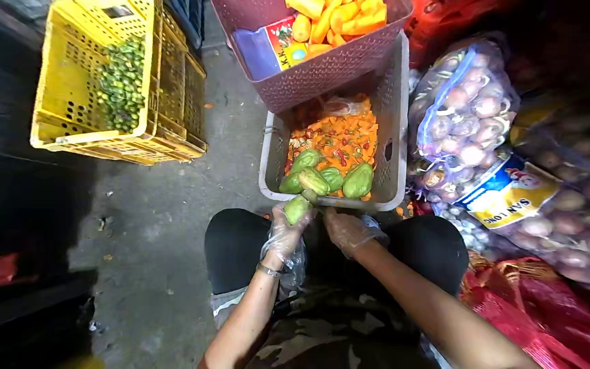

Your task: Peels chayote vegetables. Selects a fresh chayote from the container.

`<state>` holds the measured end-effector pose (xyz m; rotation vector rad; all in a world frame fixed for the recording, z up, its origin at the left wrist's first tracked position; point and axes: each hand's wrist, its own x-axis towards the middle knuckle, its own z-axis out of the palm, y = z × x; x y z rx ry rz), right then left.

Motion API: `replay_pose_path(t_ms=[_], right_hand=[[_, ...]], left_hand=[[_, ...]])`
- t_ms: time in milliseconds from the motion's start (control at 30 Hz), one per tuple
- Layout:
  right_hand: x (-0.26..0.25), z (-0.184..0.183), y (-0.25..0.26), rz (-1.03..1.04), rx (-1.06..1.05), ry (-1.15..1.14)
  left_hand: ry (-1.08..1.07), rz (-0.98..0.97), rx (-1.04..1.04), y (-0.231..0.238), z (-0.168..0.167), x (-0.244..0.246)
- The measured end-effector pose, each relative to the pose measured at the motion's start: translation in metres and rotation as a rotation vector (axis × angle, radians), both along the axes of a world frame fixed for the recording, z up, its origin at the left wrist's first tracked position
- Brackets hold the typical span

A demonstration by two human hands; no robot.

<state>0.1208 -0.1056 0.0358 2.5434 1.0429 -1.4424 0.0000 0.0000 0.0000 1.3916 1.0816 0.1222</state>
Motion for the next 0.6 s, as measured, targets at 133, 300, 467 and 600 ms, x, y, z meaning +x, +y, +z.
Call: replay_pose_path(t_ms=[133, 300, 467, 600], right_hand=[[0.02, 0.007, -0.006, -0.174, 0.224, 0.135], [0.04, 0.012, -0.011, -0.546, 0.458, 0.037], [0.035, 0.008, -0.027, -0.687, 0.602, 0.102], [0.028, 0.015, -0.032, -0.724, 0.832, 0.094]], left_hand=[[-0.161, 0.123, -0.148, 0.006, 0.021, 0.002], [-0.912, -0.018, -0.665, 0.034, 0.039, 0.006], [-1.1, -0.242, -0.807, 0.044, 0.041, 0.016], [-0.983, -0.192, -0.742, 0.051, 0.057, 0.027]])
